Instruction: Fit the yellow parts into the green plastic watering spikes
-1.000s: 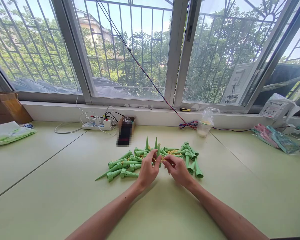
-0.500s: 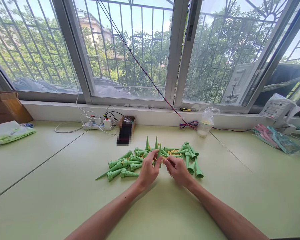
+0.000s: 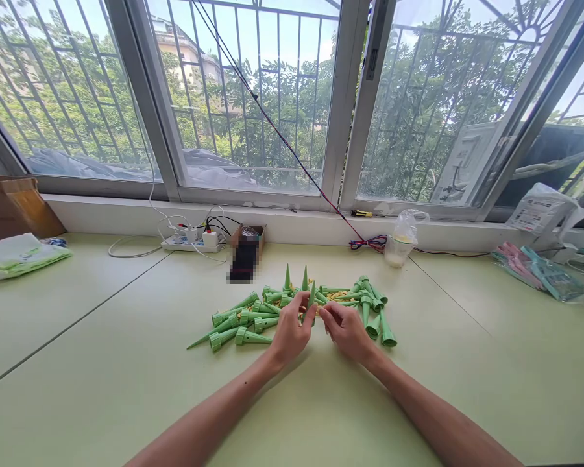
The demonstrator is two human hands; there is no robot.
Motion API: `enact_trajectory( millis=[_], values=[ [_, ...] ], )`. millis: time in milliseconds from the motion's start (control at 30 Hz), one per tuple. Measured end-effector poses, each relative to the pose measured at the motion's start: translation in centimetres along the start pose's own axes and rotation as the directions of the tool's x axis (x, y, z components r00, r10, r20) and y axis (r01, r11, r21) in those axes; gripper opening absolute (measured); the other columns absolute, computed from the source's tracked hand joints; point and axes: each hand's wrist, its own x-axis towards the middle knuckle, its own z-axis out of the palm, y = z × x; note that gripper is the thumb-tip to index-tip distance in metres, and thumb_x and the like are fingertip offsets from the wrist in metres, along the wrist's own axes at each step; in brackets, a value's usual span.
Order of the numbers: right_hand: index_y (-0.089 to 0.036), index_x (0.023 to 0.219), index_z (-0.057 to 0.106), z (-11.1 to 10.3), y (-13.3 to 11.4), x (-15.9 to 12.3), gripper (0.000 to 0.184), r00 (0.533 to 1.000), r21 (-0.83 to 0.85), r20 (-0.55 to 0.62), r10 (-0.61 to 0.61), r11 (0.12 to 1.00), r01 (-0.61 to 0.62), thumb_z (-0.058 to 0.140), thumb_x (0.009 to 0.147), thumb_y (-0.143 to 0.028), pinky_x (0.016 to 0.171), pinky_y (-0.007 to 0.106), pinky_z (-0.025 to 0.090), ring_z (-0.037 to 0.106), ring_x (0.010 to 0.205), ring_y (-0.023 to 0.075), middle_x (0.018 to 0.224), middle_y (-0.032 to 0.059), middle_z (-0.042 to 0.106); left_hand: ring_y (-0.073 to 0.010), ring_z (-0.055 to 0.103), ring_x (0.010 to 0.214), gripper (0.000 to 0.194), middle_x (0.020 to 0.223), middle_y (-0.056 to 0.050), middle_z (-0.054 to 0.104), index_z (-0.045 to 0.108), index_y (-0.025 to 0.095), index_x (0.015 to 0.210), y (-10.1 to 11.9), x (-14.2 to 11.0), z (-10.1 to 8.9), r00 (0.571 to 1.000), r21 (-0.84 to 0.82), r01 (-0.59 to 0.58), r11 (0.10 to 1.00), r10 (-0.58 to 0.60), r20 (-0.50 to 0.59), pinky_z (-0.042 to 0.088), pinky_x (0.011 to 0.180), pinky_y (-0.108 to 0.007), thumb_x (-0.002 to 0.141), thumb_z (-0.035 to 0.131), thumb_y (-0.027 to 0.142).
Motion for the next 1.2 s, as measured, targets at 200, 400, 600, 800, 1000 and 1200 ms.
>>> enact_trajectory(
  millis=[200, 400, 600, 800, 1000, 1200],
  values=[
    [-0.018, 0.089, 0.057, 0.01, -0.11, -0.07, 0.027, 1.000, 0.031, 0.010, -0.026, 0.999, 0.025, 0.050, 0.094, -0.044, 0.047, 0.024, 0.034, 0.044, 0.049, 0.0119, 0.060, -0.0020, 0.054, -0.0149, 0.058, 0.072, 0.019, 0.081, -0.002, 0.061, 0.055, 0.019, 0.099, -0.07, 0.04, -0.04, 0.999, -0.027, 0.023, 0.999, -0.024, -0.034, 0.048, 0.069, -0.027, 0.094, 0.049, 0.036],
    [-0.019, 0.085, 0.056, -0.02, -0.17, -0.16, 0.029, 1.000, 0.068, 0.011, 0.017, 0.998, -0.017, 0.047, 0.095, -0.044, 0.047, 0.023, 0.038, 0.045, 0.045, 0.0112, 0.056, -0.0035, 0.053, -0.0154, 0.060, 0.075, 0.020, 0.084, -0.003, 0.062, 0.055, 0.018, 0.100, 0.01, 0.00, -0.10, 1.000, -0.056, 0.029, 0.998, -0.029, -0.007, 0.049, 0.069, -0.027, 0.092, 0.051, 0.037],
    [-0.019, 0.084, 0.056, -0.07, -0.23, -0.24, 0.027, 1.000, 0.069, -0.001, 0.014, 0.998, -0.014, 0.048, 0.096, -0.042, 0.048, 0.024, 0.037, 0.045, 0.044, 0.0110, 0.053, -0.0050, 0.050, -0.0157, 0.061, 0.079, 0.017, 0.084, -0.003, 0.063, 0.058, 0.018, 0.091, 0.25, 0.30, -0.29, 0.997, -0.181, 0.060, 0.982, -0.050, 0.059, 0.050, 0.073, -0.027, 0.089, 0.055, 0.035],
    [-0.019, 0.084, 0.056, -0.13, -0.31, -0.20, 0.026, 1.000, 0.068, -0.004, 0.016, 0.998, -0.016, 0.049, 0.095, -0.041, 0.048, 0.024, 0.037, 0.045, 0.044, 0.0114, 0.052, -0.0052, 0.050, -0.0135, 0.057, 0.071, 0.019, 0.079, -0.001, 0.060, 0.059, 0.016, 0.084, 0.45, 0.70, -0.75, 0.981, -0.299, 0.153, 0.942, -0.109, 0.160, 0.048, 0.065, -0.024, 0.087, 0.057, 0.035],
    [-0.020, 0.083, 0.054, -0.16, -0.34, -0.08, 0.026, 1.000, 0.080, -0.006, 0.023, 0.997, -0.022, 0.048, 0.096, -0.041, 0.048, 0.024, 0.037, 0.045, 0.044, 0.0118, 0.053, -0.0052, 0.049, -0.0147, 0.059, 0.075, 0.010, 0.082, -0.002, 0.061, 0.060, 0.016, 0.086, 0.64, 0.75, -0.93, 0.976, -0.319, 0.168, 0.933, -0.112, 0.185, 0.050, 0.070, -0.026, 0.083, 0.058, 0.026],
    [-0.019, 0.080, 0.054, -0.16, -0.38, -0.18, 0.025, 1.000, 0.079, -0.002, 0.020, 0.997, -0.020, 0.048, 0.096, -0.037, 0.048, 0.024, 0.035, 0.042, 0.043, 0.0112, 0.050, -0.0057, 0.048, -0.0138, 0.057, 0.073, 0.010, 0.080, -0.002, 0.060, 0.060, 0.016, 0.086, 0.50, 0.70, -0.92, 0.972, -0.315, 0.177, 0.932, -0.114, 0.208, 0.048, 0.069, -0.025, 0.083, 0.058, 0.025]
  ],
)
